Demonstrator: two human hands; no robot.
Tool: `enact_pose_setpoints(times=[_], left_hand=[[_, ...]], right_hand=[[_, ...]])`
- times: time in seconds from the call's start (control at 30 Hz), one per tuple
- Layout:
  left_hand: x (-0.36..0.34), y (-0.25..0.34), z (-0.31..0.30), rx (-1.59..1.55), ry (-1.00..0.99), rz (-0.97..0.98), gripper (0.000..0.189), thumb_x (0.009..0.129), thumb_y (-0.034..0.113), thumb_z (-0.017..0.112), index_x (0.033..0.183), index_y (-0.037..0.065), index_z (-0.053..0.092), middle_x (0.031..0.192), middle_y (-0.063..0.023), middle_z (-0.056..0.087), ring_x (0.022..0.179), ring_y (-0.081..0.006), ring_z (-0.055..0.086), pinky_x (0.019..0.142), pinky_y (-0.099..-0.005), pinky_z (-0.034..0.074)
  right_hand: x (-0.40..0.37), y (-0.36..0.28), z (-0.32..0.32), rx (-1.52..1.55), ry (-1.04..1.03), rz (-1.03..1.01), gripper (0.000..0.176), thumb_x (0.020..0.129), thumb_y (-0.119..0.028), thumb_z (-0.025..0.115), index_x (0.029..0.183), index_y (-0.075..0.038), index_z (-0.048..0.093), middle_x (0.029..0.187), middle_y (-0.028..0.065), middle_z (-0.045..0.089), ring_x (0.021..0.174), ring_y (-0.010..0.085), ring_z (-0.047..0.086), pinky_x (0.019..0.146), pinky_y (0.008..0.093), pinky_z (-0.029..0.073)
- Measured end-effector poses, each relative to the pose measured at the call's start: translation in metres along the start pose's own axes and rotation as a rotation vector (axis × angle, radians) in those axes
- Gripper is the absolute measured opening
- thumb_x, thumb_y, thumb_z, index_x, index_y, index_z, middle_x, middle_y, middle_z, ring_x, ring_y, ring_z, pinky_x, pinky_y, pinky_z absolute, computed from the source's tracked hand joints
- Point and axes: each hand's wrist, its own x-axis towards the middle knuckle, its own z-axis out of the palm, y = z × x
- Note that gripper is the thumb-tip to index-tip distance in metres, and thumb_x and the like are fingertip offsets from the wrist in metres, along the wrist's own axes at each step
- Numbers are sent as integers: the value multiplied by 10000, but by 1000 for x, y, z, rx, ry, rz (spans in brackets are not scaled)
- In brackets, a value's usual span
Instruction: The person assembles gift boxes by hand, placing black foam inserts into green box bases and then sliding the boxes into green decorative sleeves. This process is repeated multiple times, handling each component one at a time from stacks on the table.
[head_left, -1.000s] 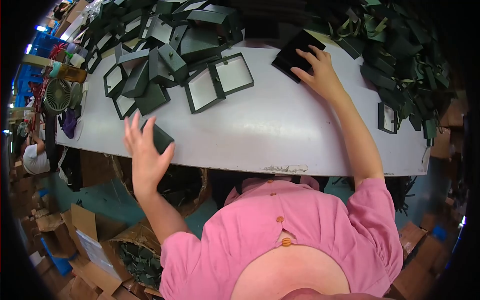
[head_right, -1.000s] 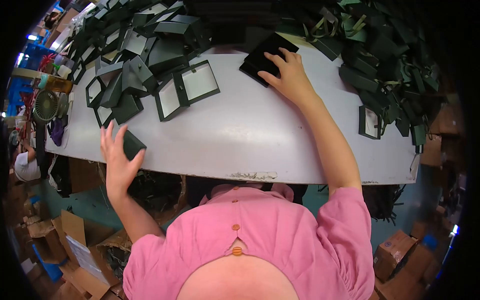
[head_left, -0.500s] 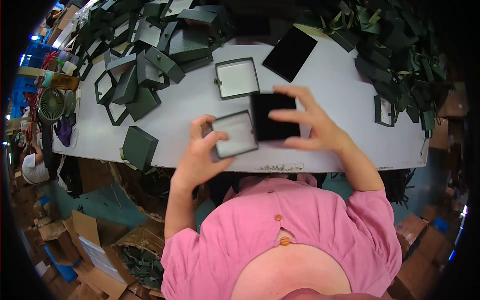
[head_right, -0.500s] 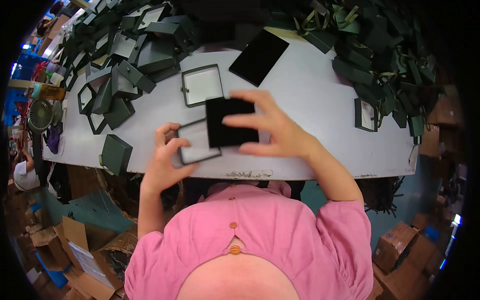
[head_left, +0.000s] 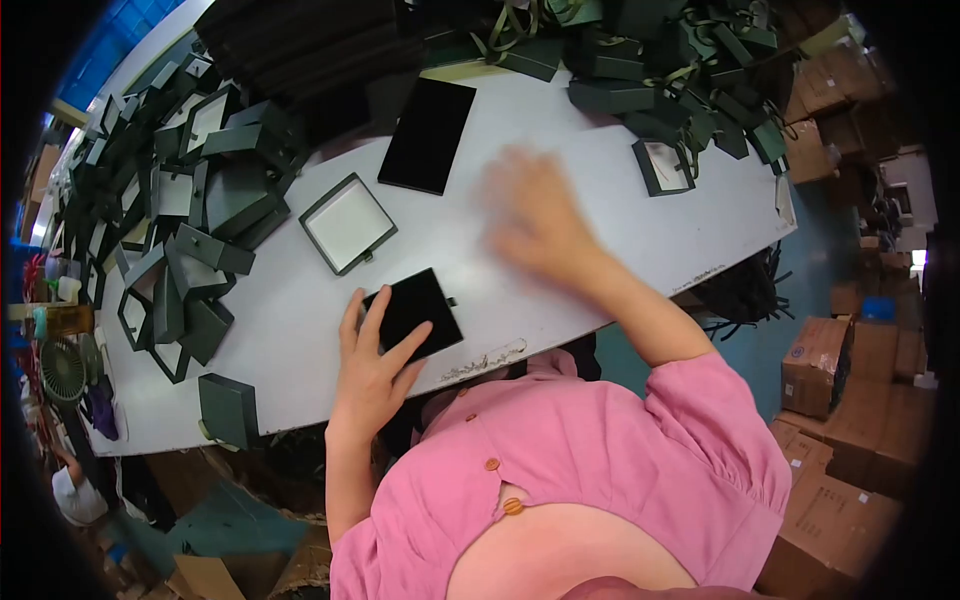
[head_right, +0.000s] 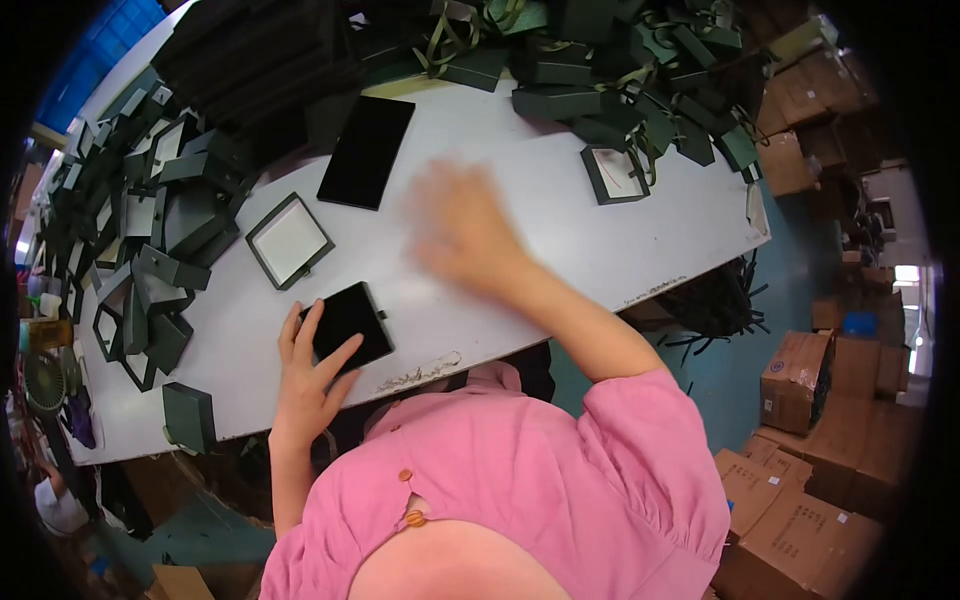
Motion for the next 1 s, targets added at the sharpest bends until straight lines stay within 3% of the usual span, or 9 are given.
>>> enact_pose_setpoints(times=[0.07,0.13,0.2,0.37,0.5,0.6,0.73,0.93,1.0], left_hand=[[-6,-2,-8,97,-11,-47,445,827,4,723,1234,180,766,1606,-191,419,1500,-507,286,1210,-590,282],[-14,-7,-16,198,12,-79,436,839,-46,645,1174,189,796,1599,-178,439,1510,-509,269,1220,-616,248],[-19,-7,-19,213,98,-124,321,832,-9,612,1059,119,799,1585,-177,460,1511,-504,273,1223,-648,207],[-16,10,-13,258,167,-207,246,800,173,749,998,38,694,1608,-190,426,1532,-473,261,1225,-573,225],[-18,12,-3,177,195,-246,520,693,305,899,1048,37,628,1609,-220,395,1513,-483,279,1201,-567,281],[-23,10,-4,127,167,-264,613,644,266,938,1109,38,610,1610,-228,382,1510,-485,283,1182,-561,328],[-27,7,-7,85,130,-262,679,624,229,957,1164,35,594,1596,-225,389,1497,-478,317,1172,-553,350],[-34,7,-6,20,156,-287,654,666,138,911,1234,33,603,1535,-230,428,1389,-446,438,1119,-496,429],[-37,7,-9,37,197,-341,655,671,125,902,1248,37,604,1525,-229,432,1359,-432,459,1105,-480,442]], right_hand=[[0,57,-23,-373,367,429,764,876,-352,765,1557,-182,462,1645,273,286,1543,543,165,1185,739,185],[-15,130,-49,-631,427,599,917,851,-403,809,1625,-229,350,1646,333,215,1535,576,134,1166,773,167],[-13,139,-80,-654,253,695,1008,800,-333,874,1639,-343,316,1688,243,198,1537,565,156,1152,782,194],[-4,174,-89,-755,84,223,745,766,-10,771,1458,-202,572,1522,58,548,1459,331,431,1156,660,328],[11,92,-86,-172,219,13,717,637,133,682,1311,-111,658,1398,69,651,1354,322,548,1153,431,419],[-11,35,-50,439,133,-234,652,632,170,661,1230,-89,676,1433,177,629,1442,453,480,1176,524,413],[-29,-3,-36,240,-252,-450,491,708,69,697,1154,-137,720,1496,88,601,1479,449,425,1215,587,357],[-3,-25,-52,305,-139,-187,482,691,118,581,1107,-89,711,1422,95,626,1404,432,486,1137,542,423],[12,-70,-49,334,-244,-132,496,695,15,624,1184,-60,657,1341,119,609,1401,418,465,1164,559,366]])
